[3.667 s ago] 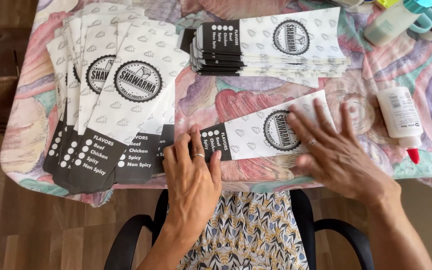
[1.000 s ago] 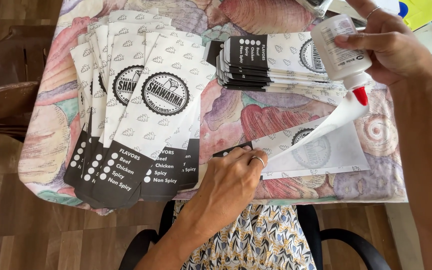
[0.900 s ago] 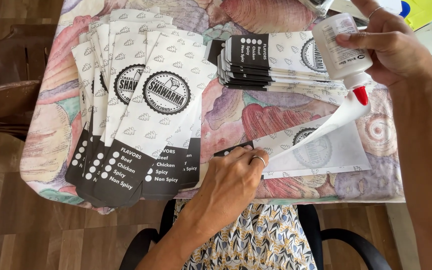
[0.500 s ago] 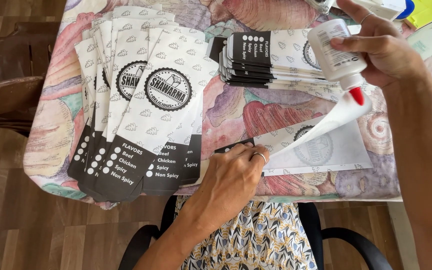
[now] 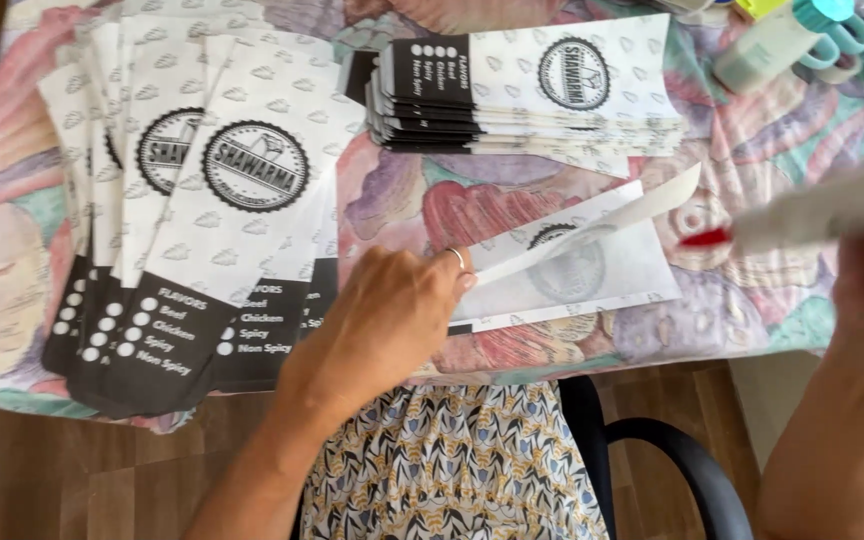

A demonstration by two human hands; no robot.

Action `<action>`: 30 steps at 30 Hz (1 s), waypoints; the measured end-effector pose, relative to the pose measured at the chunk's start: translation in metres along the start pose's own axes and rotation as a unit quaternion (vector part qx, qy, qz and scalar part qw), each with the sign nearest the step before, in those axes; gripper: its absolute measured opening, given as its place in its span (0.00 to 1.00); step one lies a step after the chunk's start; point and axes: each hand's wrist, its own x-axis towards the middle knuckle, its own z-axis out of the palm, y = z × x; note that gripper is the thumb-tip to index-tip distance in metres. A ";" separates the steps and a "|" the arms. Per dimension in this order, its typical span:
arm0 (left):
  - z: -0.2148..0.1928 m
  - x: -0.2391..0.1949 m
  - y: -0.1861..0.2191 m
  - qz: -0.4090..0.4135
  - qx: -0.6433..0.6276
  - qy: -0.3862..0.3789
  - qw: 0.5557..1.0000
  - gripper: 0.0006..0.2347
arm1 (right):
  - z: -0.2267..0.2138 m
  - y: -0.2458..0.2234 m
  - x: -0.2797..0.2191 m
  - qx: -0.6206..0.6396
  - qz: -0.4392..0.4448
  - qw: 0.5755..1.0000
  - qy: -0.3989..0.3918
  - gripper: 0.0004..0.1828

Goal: Applying glue to paper bag templates and folding them to assemble the bags.

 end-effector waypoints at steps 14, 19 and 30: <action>-0.020 0.010 0.007 -0.033 0.000 -0.097 0.995 0.08 | 0.041 -0.005 -0.088 -0.040 -0.039 0.998 0.036 0.19; -0.023 0.011 0.002 -0.012 0.004 -0.070 0.997 0.04 | 0.010 0.002 -0.085 -0.078 -0.069 0.993 0.057 0.22; -0.026 0.016 0.001 -0.024 0.028 -0.044 0.998 0.09 | -0.001 0.008 -0.086 -0.066 -0.056 0.991 0.098 0.27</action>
